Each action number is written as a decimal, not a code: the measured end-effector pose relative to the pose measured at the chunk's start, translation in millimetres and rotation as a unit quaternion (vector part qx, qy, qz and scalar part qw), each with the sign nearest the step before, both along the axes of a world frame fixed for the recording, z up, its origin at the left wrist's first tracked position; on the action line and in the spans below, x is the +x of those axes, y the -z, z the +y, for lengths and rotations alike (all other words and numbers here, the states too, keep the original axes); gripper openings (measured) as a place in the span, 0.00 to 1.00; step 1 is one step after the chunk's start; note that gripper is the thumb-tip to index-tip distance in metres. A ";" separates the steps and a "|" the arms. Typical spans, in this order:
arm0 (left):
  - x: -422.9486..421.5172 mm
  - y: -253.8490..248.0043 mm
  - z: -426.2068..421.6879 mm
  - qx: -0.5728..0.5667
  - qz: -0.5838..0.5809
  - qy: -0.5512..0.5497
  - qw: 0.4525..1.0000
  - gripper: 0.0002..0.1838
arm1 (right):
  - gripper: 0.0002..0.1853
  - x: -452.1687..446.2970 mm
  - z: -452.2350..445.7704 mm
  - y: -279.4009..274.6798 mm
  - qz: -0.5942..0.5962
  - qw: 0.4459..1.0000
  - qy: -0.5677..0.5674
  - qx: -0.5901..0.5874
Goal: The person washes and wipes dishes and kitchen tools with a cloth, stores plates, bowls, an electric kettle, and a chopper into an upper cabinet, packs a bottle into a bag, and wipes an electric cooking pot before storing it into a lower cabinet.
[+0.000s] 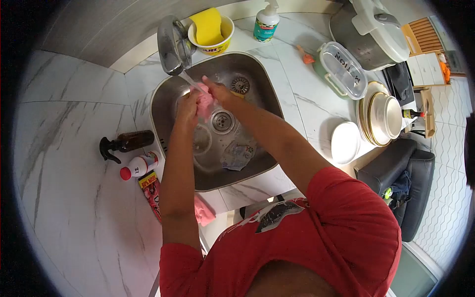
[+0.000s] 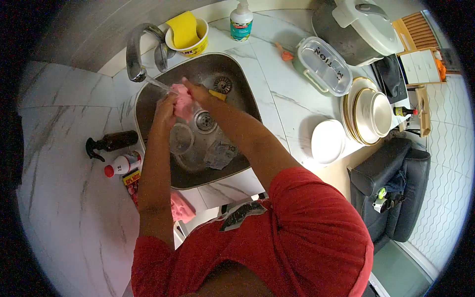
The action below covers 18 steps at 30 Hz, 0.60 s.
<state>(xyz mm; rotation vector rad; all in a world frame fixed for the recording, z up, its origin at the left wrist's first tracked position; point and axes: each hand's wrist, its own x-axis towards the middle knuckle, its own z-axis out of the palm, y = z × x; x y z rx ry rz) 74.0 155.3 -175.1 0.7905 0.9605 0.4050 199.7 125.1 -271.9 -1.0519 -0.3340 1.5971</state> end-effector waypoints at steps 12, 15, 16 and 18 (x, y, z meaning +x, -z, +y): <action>-18.2 59.0 8.3 -0.144 -0.152 -0.055 0.976 0.20 | 0.15 -45.4 -23.2 -5.6 0.037 0.984 0.172 0.021; -4.9 69.7 8.1 -0.178 -0.111 -0.007 0.978 0.21 | 0.09 -63.3 -42.3 -52.3 -0.438 0.885 0.134 0.079; -0.7 70.5 6.3 -0.184 -0.108 -0.003 0.977 0.21 | 0.10 -72.2 -40.4 -60.7 -0.523 0.823 0.194 0.107; 10.1 70.0 0.1 -0.193 -0.098 -0.004 0.976 0.21 | 0.11 -72.3 -37.9 -71.3 -0.600 0.748 0.251 0.130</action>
